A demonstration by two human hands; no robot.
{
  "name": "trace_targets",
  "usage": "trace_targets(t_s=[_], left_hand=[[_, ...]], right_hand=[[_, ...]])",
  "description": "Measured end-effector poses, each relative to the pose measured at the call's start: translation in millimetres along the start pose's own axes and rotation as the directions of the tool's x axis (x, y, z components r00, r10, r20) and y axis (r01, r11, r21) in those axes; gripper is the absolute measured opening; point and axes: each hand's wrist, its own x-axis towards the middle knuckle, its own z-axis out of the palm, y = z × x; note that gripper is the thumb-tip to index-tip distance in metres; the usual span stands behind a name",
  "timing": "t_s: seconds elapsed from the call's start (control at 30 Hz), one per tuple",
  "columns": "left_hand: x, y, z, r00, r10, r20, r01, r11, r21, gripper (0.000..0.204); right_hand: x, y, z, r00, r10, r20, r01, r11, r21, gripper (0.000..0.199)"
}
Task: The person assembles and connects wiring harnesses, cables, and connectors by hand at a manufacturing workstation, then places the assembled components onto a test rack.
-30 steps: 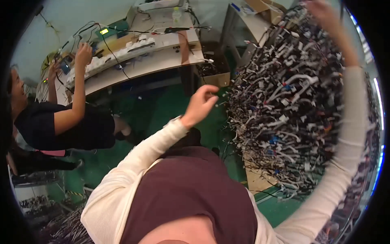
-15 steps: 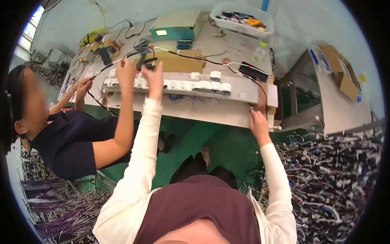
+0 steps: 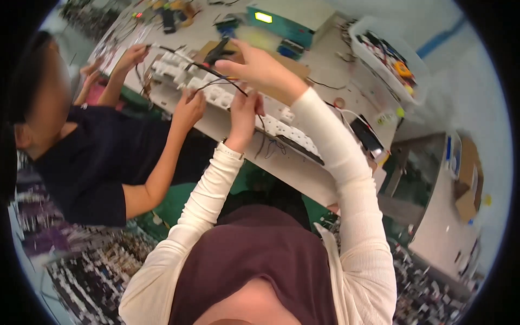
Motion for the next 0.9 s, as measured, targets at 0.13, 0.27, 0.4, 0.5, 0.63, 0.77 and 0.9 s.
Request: trace_targets(t_s=[0.13,0.27,0.4,0.5,0.63,0.77,0.9], left_hand=[[-34.5,5.3,-18.5,0.966,-0.245,-0.086,0.191,0.895,-0.404,0.022],[-38.8,29.0,-48.6,0.905,-0.397,0.153,0.277,0.278,-0.92,0.009],[-7.7,52.3,-44.5,0.931,-0.329,0.158,0.313,0.498,-0.809,0.039],[-50.3,32.3,-52.4,0.896,-0.396,0.202,0.44,0.857,-0.267,0.072],[-105.2,36.0,-60.5,0.51,-0.571,0.643,0.567,0.785,0.248,0.029],[-19.9,84.5,-67.1,0.962,-0.075,0.263,0.106,0.989,-0.104,0.042],[13.7,83.6,-64.7,0.944,-0.157,0.29,0.243,0.924,-0.294,0.039]], right_hand=[[8.0,57.8,15.7,0.938,-0.045,0.345,0.121,0.972,-0.201,0.053],[-114.4,59.9,38.6,0.993,0.069,0.096,-0.087,0.976,0.201,0.04],[-176.9,42.2,55.2,0.789,0.316,0.527,-0.614,0.432,0.66,0.043],[-103.9,37.6,21.2,0.915,0.286,0.283,-0.323,0.102,0.941,0.047],[-9.2,61.6,5.6,0.924,-0.181,0.338,-0.354,-0.061,0.933,0.047],[-103.5,5.9,58.0,0.926,0.056,0.373,-0.326,0.616,0.717,0.082],[-142.4,2.1,92.9,0.864,0.242,0.442,-0.499,0.534,0.683,0.048]])
